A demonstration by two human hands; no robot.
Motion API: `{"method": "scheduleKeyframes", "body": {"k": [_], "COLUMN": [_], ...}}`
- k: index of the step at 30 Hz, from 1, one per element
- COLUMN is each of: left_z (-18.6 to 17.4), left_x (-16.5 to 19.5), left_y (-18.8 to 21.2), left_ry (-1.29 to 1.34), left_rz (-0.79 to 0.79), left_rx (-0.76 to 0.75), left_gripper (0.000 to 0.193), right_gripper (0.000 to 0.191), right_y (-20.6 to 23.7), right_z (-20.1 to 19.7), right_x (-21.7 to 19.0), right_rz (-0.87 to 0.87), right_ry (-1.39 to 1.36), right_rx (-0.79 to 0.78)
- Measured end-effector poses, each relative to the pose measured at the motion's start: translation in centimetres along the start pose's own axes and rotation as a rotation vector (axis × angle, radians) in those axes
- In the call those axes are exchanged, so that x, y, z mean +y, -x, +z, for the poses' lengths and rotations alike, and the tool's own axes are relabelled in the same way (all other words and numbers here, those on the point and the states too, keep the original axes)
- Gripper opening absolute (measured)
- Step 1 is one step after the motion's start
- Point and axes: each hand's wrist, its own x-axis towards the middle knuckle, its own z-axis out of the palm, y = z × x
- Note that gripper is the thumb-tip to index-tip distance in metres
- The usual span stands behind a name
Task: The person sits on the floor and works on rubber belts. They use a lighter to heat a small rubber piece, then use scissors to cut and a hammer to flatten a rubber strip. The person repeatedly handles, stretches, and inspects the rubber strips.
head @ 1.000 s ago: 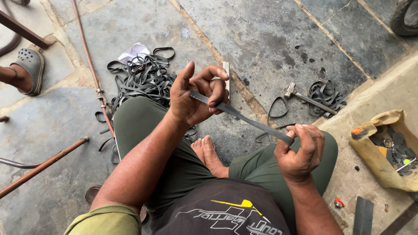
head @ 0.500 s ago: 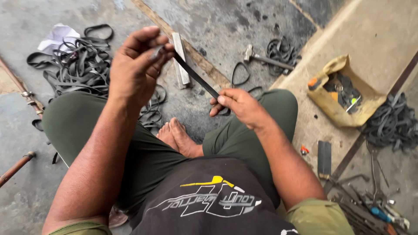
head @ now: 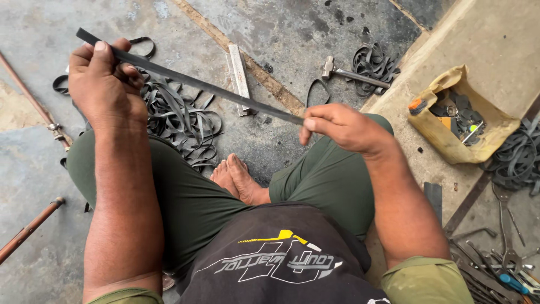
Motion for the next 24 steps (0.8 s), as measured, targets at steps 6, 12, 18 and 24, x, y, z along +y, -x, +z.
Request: {"method": "scheduleKeyframes", "body": {"k": [6,12,18,24], "left_z": [-1.8,-3.7,-3.7,-3.1], "left_x": [0.7,1.9,1.9,1.9], "left_y": [-2.0,-3.4,-3.1,-2.8], "left_ry": [-0.010,0.032,0.002,-0.053], "left_rz": [0.059,0.111,0.093,0.070], "left_rx": [0.089,0.094,0.096,0.142], "left_gripper": [0.009,0.011,0.009,0.010], "right_gripper": [0.027,0.028,0.031,0.032], "right_y": [3.5,6.9,8.9,9.3], "right_z": [-1.0,-3.3,-4.8,-4.9], "right_x": [-1.8,-0.8,0.5,1.2], "right_rz": [0.095,0.158,0.129,0.087], "right_ry": [0.042,0.040,-0.084,-0.229], "right_rx": [0.074,0.151,0.194,0.220]}}
